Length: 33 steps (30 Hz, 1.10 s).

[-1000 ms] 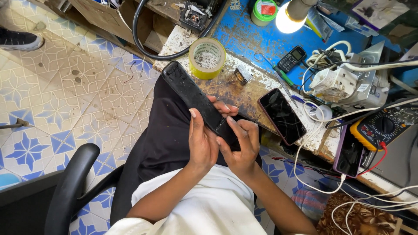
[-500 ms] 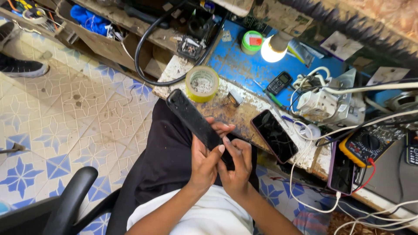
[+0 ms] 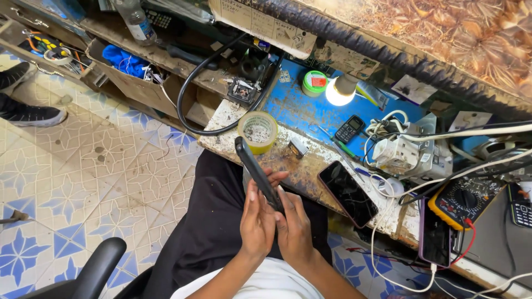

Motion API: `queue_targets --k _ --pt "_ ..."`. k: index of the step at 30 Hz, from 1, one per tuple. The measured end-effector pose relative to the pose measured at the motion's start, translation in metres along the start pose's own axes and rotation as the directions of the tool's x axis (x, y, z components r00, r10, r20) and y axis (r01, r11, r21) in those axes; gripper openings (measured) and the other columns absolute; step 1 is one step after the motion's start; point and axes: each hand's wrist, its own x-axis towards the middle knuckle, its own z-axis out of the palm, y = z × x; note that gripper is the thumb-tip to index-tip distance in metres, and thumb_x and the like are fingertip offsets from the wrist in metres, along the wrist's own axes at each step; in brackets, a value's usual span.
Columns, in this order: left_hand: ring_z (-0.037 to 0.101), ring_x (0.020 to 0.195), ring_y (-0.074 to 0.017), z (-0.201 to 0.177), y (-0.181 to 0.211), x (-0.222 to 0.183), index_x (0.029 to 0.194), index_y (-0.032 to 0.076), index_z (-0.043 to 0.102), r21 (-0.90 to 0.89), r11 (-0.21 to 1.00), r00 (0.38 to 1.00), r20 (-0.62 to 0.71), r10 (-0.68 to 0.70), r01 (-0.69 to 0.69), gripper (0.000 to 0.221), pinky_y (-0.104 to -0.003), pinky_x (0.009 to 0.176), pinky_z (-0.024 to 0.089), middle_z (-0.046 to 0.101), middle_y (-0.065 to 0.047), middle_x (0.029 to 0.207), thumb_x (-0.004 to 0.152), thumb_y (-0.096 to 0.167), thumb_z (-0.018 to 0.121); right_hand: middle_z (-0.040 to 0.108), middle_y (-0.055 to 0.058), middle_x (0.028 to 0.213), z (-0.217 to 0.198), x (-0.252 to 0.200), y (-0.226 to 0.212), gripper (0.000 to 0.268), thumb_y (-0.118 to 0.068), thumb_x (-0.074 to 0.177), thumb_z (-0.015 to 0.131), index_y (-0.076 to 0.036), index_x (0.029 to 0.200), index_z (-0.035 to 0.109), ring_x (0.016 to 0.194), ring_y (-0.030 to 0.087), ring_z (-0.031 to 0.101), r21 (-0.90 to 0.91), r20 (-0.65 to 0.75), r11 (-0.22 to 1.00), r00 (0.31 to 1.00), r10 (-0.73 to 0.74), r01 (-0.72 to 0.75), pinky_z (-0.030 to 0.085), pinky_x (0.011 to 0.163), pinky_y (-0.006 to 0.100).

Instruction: The person is repairing a remote control by applying yellow adhesive tape to its casing at a repair bench.

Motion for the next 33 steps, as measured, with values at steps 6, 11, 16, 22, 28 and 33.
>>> queue_targets --k 6,11,16,22,28,33 --pt "0.063 0.121 -0.0235 -0.026 -0.005 -0.001 0.134 0.003 0.049 0.107 0.992 0.997 -0.052 -0.060 0.065 0.045 -0.034 0.105 0.048 0.065 -0.024 0.134 0.098 0.023 0.067 0.067 0.020 0.133 -0.004 0.014 -0.013 0.046 -0.030 0.110 0.039 0.003 0.139 0.055 0.122 0.031 0.068 0.292 0.038 0.938 0.982 0.183 -0.186 0.054 0.101 0.039" --pt "0.064 0.127 -0.0260 -0.042 0.008 -0.003 0.132 0.003 0.054 0.281 0.954 0.995 -0.045 -0.093 0.102 0.045 -0.037 0.110 0.050 0.067 -0.020 0.135 0.096 0.024 0.071 0.067 0.009 0.111 0.005 0.013 -0.013 0.043 -0.038 0.106 0.048 -0.004 0.128 0.065 0.102 0.019 0.067 0.389 0.103 0.849 0.932 0.348 -0.359 0.052 0.087 0.032" --pt "0.063 0.123 -0.0239 -0.056 0.003 -0.017 0.132 0.001 0.051 0.286 0.942 0.984 -0.079 -0.160 0.176 0.040 -0.036 0.106 0.052 0.066 -0.019 0.132 0.100 0.022 0.062 0.067 0.010 0.113 0.014 0.016 -0.018 0.026 -0.024 0.102 0.060 -0.005 0.117 0.069 0.103 0.021 0.065 0.335 0.016 0.896 0.952 0.305 -0.293 0.053 0.086 0.031" --pt "0.064 0.105 -0.0111 -0.078 0.001 -0.019 0.104 0.010 0.050 0.426 0.881 0.944 -0.323 -0.065 0.207 0.027 -0.027 0.092 0.054 0.068 -0.007 0.109 0.094 0.022 0.072 0.069 0.008 0.113 0.032 0.021 -0.023 0.015 0.001 0.094 0.067 -0.007 0.106 0.065 0.089 0.015 0.063 0.407 0.032 0.863 0.949 0.313 -0.299 0.053 0.078 0.027" --pt "0.076 0.080 -0.0229 -0.087 0.021 -0.003 0.111 0.004 0.051 0.375 0.923 0.938 -0.341 0.054 0.083 0.031 -0.030 0.078 0.065 0.076 -0.024 0.111 0.092 0.014 0.073 0.064 0.008 0.096 0.024 0.060 -0.030 0.008 -0.002 0.100 0.059 -0.006 0.105 0.064 0.086 0.019 0.063 0.332 -0.033 0.936 0.990 0.138 -0.119 0.051 0.078 0.029" --pt "0.072 0.070 -0.0249 -0.093 0.025 -0.004 0.124 -0.002 0.051 0.325 0.946 0.972 -0.220 0.088 -0.013 0.033 -0.033 0.061 0.061 0.071 -0.023 0.095 0.094 0.000 0.066 0.063 0.017 0.108 0.038 0.121 0.026 0.030 -0.001 0.095 0.069 -0.001 0.124 0.061 0.103 0.033 0.061 -0.049 -0.046 0.990 0.990 -0.131 0.129 0.049 0.091 0.043"
